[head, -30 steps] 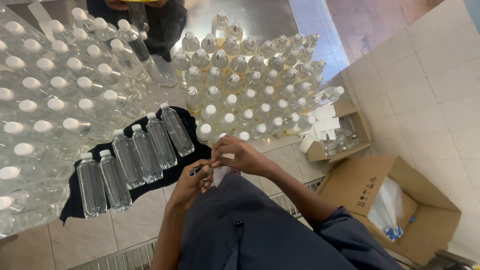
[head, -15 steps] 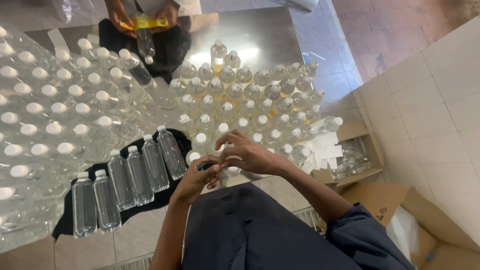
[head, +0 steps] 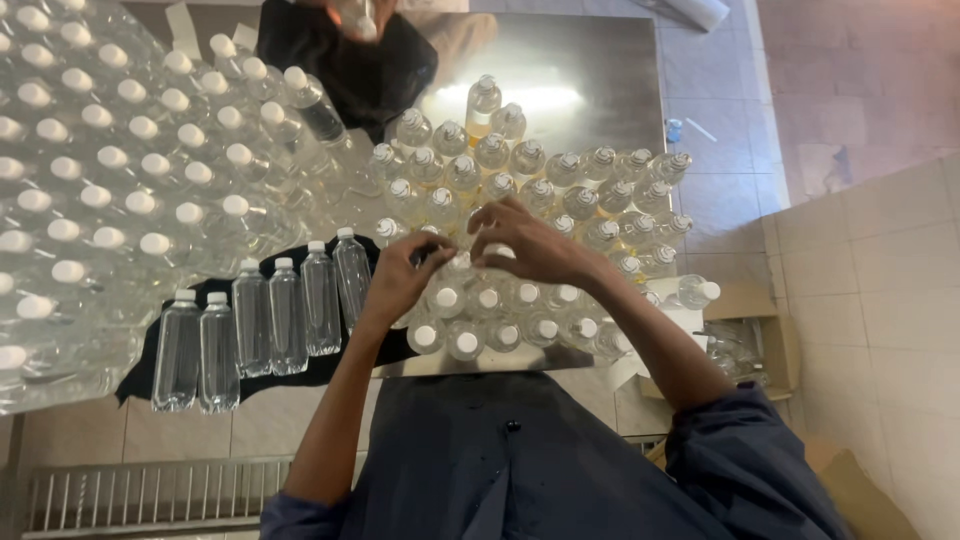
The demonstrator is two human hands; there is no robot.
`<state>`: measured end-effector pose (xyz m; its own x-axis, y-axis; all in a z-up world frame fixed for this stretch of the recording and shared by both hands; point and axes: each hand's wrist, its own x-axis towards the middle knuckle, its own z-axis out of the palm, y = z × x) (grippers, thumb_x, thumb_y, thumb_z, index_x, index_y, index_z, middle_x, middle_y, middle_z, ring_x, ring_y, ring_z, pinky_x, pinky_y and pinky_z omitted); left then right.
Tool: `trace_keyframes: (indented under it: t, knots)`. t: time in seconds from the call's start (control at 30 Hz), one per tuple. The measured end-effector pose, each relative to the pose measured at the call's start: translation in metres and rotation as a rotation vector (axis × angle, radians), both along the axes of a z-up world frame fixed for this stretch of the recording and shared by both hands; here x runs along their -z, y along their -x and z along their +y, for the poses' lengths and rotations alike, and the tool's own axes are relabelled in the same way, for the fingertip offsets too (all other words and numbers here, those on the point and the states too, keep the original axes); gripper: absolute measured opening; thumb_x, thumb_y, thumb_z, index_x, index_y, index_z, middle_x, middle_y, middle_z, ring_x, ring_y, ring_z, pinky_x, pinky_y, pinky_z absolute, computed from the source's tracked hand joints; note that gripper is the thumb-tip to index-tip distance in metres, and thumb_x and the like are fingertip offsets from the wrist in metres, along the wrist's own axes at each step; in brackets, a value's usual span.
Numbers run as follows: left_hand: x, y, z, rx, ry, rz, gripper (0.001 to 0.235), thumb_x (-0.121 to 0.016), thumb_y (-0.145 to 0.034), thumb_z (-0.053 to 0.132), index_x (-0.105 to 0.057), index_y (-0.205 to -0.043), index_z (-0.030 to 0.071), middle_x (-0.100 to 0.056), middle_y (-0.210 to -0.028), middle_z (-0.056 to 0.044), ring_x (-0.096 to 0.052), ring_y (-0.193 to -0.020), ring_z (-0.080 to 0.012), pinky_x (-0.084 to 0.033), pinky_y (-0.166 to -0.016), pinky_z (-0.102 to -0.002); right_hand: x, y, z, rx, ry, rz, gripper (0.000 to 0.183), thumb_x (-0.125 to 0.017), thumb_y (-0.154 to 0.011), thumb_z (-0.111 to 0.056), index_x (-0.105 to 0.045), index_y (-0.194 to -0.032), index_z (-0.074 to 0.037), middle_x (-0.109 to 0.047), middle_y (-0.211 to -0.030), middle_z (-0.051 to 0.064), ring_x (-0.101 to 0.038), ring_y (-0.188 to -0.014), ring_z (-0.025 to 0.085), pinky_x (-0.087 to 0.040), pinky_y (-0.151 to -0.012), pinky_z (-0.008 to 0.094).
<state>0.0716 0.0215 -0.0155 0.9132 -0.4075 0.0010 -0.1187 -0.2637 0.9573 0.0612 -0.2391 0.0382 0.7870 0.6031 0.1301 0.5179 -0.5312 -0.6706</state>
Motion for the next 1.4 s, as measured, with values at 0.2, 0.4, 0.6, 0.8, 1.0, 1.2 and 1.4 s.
trace_keyframes:
  t: [0.2, 0.4, 0.6, 0.8, 1.0, 1.2, 1.4]
  knots:
    - [0.012, -0.014, -0.017, -0.006, -0.377, -0.146, 0.026, -0.072, -0.106, 0.041, -0.079, -0.114, 0.017, -0.077, -0.096, -0.010, -0.077, -0.095, -0.0350, -0.060, -0.081, -0.050, 0.047, -0.034, -0.005, -0.044, 0.175, -0.160, 0.016, -0.076, -0.102, -0.031, -0.074, -0.100, -0.016, -0.064, -0.110, 0.006, -0.061, -0.114, 0.032, -0.051, -0.098, 0.047]
    - [0.016, -0.014, -0.020, -0.010, -0.508, 0.007, 0.021, -0.069, -0.106, 0.037, -0.078, -0.117, 0.021, -0.079, -0.108, -0.011, -0.076, -0.107, -0.0396, -0.061, -0.087, -0.055, 0.036, -0.042, -0.005, -0.108, 0.237, 0.012, 0.017, -0.073, -0.104, -0.035, -0.074, -0.101, -0.018, -0.067, -0.109, 0.004, -0.059, -0.113, 0.030, -0.045, -0.098, 0.045]
    - [0.007, -0.010, -0.023, 0.051, -0.590, 0.026, 0.021, -0.068, -0.107, 0.030, -0.079, -0.121, 0.020, -0.081, -0.107, -0.012, -0.079, -0.105, -0.0376, -0.063, -0.086, -0.052, 0.053, -0.041, 0.001, -0.172, 0.295, -0.062, 0.018, -0.075, -0.102, -0.035, -0.073, -0.101, -0.017, -0.068, -0.112, 0.007, -0.061, -0.111, 0.031, -0.047, -0.095, 0.046]
    - [0.013, -0.004, -0.022, 0.115, -0.643, 0.034, 0.027, -0.064, -0.108, 0.026, -0.077, -0.132, 0.020, -0.082, -0.107, -0.013, -0.078, -0.109, -0.0399, -0.064, -0.089, -0.054, 0.052, -0.025, 0.008, -0.176, 0.247, -0.163, 0.014, -0.072, -0.105, -0.030, -0.069, -0.103, -0.017, -0.068, -0.102, 0.004, -0.067, -0.105, 0.029, -0.049, -0.094, 0.044]
    - [0.033, -0.006, -0.025, 0.165, -0.724, 0.010, 0.031, -0.059, -0.108, 0.031, -0.079, -0.127, 0.018, -0.083, -0.099, -0.016, -0.079, -0.102, -0.0419, -0.063, -0.083, -0.057, 0.058, -0.010, 0.019, -0.107, 0.368, -0.321, 0.032, -0.077, -0.100, -0.019, -0.058, -0.125, -0.012, -0.069, -0.094, 0.005, -0.073, -0.093, 0.029, -0.053, -0.095, 0.044]
    - [0.062, -0.014, -0.030, 0.191, -0.784, -0.047, 0.027, -0.060, -0.102, 0.026, -0.082, -0.111, 0.012, -0.080, -0.093, -0.021, -0.079, -0.098, -0.0465, -0.064, -0.084, -0.059, 0.053, -0.004, 0.024, -0.088, 0.482, -0.333, 0.043, -0.082, -0.092, -0.027, -0.057, -0.123, -0.013, -0.075, -0.099, 0.007, -0.074, -0.104, 0.028, -0.051, -0.101, 0.046]
    - [0.034, -0.004, -0.023, 0.141, -0.690, -0.030, 0.031, -0.055, -0.101, 0.020, -0.081, -0.108, 0.006, -0.077, -0.085, -0.023, -0.078, -0.090, -0.0495, -0.063, -0.082, -0.060, 0.083, -0.006, 0.019, -0.051, 0.407, -0.305, 0.033, -0.073, -0.100, -0.041, -0.065, -0.117, -0.014, -0.071, -0.106, 0.005, -0.067, -0.109, 0.027, -0.049, -0.096, 0.044]
